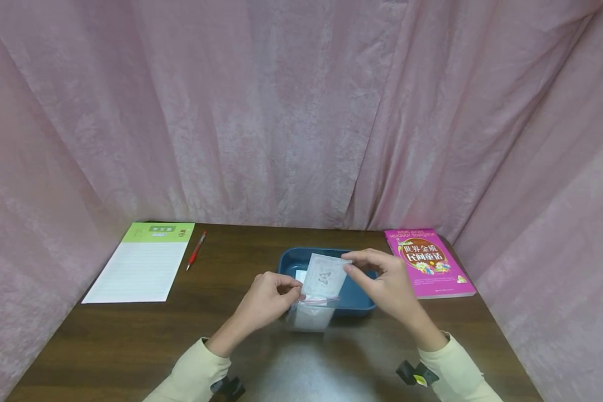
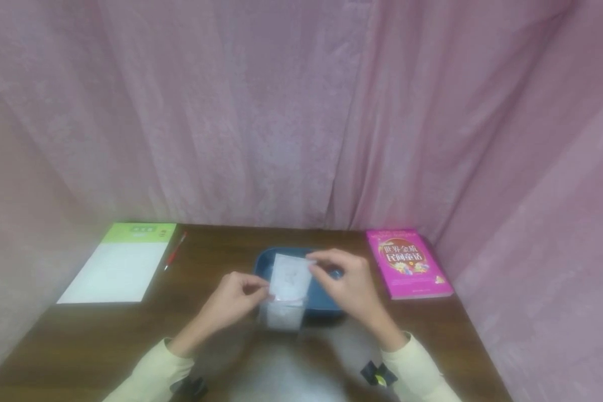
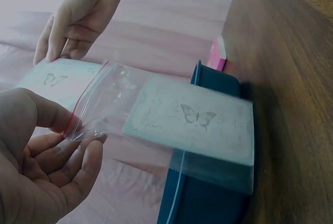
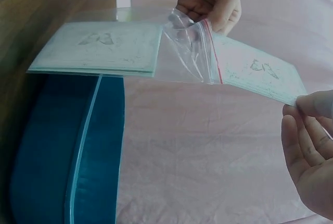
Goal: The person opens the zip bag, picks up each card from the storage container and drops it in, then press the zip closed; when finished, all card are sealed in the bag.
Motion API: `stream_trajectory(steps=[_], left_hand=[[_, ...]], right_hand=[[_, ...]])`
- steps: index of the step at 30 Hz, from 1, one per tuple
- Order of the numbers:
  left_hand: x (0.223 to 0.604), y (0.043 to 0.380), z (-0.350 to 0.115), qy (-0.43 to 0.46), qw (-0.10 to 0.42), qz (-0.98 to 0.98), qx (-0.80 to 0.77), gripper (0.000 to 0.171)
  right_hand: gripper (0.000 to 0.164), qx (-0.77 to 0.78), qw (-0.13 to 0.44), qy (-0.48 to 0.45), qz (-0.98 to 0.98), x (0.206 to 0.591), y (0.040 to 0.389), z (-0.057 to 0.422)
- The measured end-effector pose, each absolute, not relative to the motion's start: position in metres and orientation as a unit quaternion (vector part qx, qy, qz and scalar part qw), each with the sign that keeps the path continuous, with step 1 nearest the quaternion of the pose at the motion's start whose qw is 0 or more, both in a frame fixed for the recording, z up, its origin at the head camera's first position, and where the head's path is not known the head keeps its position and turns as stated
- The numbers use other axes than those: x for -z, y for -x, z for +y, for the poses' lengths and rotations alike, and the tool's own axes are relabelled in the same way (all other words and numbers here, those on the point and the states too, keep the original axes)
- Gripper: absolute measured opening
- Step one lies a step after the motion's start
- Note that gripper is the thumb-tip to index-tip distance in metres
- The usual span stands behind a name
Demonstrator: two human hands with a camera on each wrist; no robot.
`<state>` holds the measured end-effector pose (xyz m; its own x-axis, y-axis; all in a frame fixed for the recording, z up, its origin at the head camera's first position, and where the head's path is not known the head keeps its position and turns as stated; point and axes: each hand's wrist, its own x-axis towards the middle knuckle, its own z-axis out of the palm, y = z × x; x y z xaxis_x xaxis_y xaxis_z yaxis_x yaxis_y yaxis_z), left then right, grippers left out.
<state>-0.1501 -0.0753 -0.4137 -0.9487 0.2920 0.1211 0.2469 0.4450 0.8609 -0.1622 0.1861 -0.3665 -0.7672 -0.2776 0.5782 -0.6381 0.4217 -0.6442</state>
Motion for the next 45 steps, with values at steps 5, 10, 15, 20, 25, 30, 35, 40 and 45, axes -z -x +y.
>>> stream_trajectory(steps=[5, 10, 15, 20, 25, 30, 35, 40, 45], left_hand=[[0.414, 0.15, -0.076, -0.158, 0.023, 0.849, -0.503, 0.017], [0.413, 0.151, -0.077, -0.158, 0.016, 0.856, -0.492, 0.016], [0.411, 0.151, -0.077, -0.161, 0.007, 0.86, -0.484, 0.016], [0.41, 0.151, -0.077, -0.154, 0.006, 0.86, -0.486, 0.017], [0.409, 0.15, -0.076, -0.146, 0.003, 0.86, -0.488, 0.017], [0.41, 0.151, -0.076, -0.145, -0.005, 0.863, -0.484, 0.017], [0.41, 0.15, -0.076, -0.144, -0.009, 0.863, -0.485, 0.016], [0.41, 0.149, -0.076, -0.141, -0.007, 0.862, -0.487, 0.016], [0.411, 0.149, -0.075, -0.142, 0.001, 0.86, -0.49, 0.017]], right_hand=[[0.023, -0.467, 0.197, -0.283, -0.815, 0.367, 0.162, 0.186], [0.022, -0.464, 0.19, -0.285, -0.817, 0.37, 0.163, 0.187], [0.022, -0.46, 0.173, -0.284, -0.823, 0.375, 0.163, 0.187], [0.023, -0.462, 0.16, -0.28, -0.826, 0.381, 0.163, 0.187], [0.022, -0.462, 0.153, -0.281, -0.827, 0.385, 0.163, 0.185], [0.02, -0.466, 0.146, -0.286, -0.824, 0.387, 0.163, 0.183], [0.019, -0.466, 0.143, -0.29, -0.824, 0.391, 0.163, 0.181], [0.017, -0.464, 0.145, -0.295, -0.823, 0.395, 0.161, 0.181], [0.014, -0.469, 0.14, -0.299, -0.82, 0.397, 0.158, 0.181]])
